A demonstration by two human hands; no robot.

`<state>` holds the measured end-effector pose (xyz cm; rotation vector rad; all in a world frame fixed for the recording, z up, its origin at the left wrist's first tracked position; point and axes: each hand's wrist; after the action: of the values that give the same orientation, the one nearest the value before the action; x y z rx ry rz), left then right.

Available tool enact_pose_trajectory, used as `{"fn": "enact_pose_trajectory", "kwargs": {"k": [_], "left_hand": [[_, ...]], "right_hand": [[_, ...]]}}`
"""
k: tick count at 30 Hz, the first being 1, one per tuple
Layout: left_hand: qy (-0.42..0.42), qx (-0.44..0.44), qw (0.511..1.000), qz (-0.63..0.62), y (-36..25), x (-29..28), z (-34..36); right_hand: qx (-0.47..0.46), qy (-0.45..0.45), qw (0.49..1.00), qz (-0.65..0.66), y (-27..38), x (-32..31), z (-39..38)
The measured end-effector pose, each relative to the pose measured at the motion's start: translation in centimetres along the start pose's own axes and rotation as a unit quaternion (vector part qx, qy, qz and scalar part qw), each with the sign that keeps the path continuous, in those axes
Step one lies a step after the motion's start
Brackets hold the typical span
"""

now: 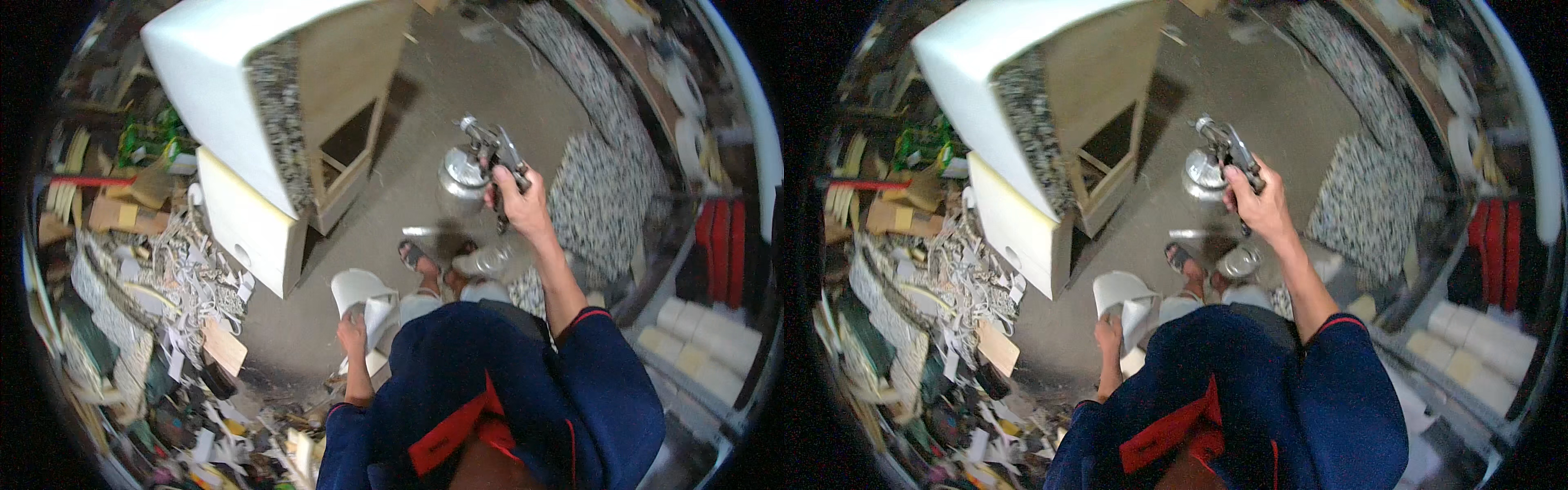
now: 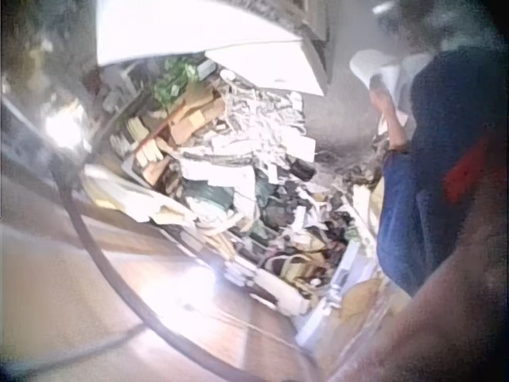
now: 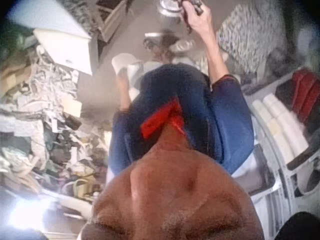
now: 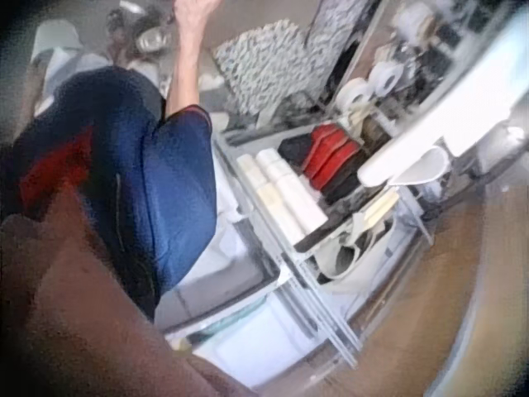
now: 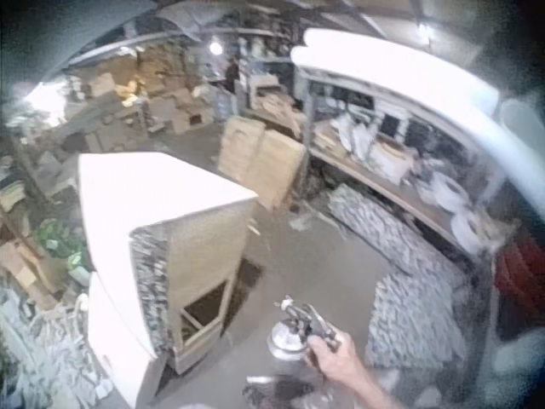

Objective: The person moves through a cluttered workshop, picks up a spray gun, and sprays a white sheet of material. Then the person lays the sheet onto a curved white object and smooths it down by hand to conform to the surface.

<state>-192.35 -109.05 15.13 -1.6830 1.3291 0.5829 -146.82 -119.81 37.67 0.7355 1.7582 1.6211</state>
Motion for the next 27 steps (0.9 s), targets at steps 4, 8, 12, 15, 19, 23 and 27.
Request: {"fn": "enact_pose_trajectory", "kwargs": {"k": [4,8,12,15,19,23,27], "left_hand": [[-0.001,0.051,0.999,-0.007,-6.6,0.4,1.2],[-0.024,0.113,0.992,-0.052,-11.3,2.0,2.5],[-0.012,0.035,0.988,-0.151,-12.7,5.3,4.3],[0.007,-0.01,0.979,-0.205,-12.8,9.0,5.6],[0.01,-0.015,0.974,-0.224,-12.4,13.6,7.0],[0.025,0.0,0.984,-0.174,-11.3,17.1,7.5],[0.026,-0.021,0.994,-0.106,-10.3,19.4,7.6]], "right_hand": [[0.048,-0.067,0.993,-0.08,-11.1,-5.3,-1.9],[0.153,-0.149,0.932,-0.294,-25.3,-10.3,-2.0],[0.285,-0.17,0.889,-0.315,-38.9,-15.1,-2.8],[0.298,-0.195,0.855,-0.379,-49.2,-18.7,-3.0],[0.283,-0.267,0.793,-0.468,-62.8,-21.7,-3.4],[0.446,-0.21,0.734,-0.467,-73.8,-25.2,-2.5],[0.425,-0.352,0.81,-0.197,-82.2,-27.0,-4.9]]}}
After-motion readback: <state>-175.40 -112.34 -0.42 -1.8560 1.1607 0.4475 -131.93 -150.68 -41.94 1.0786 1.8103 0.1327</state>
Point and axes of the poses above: each hand's wrist, its own z-axis towards the middle knuckle, its own x-axis out of the palm, y = z × x, and after that the axes turned 4 degrees about -x, right-handed
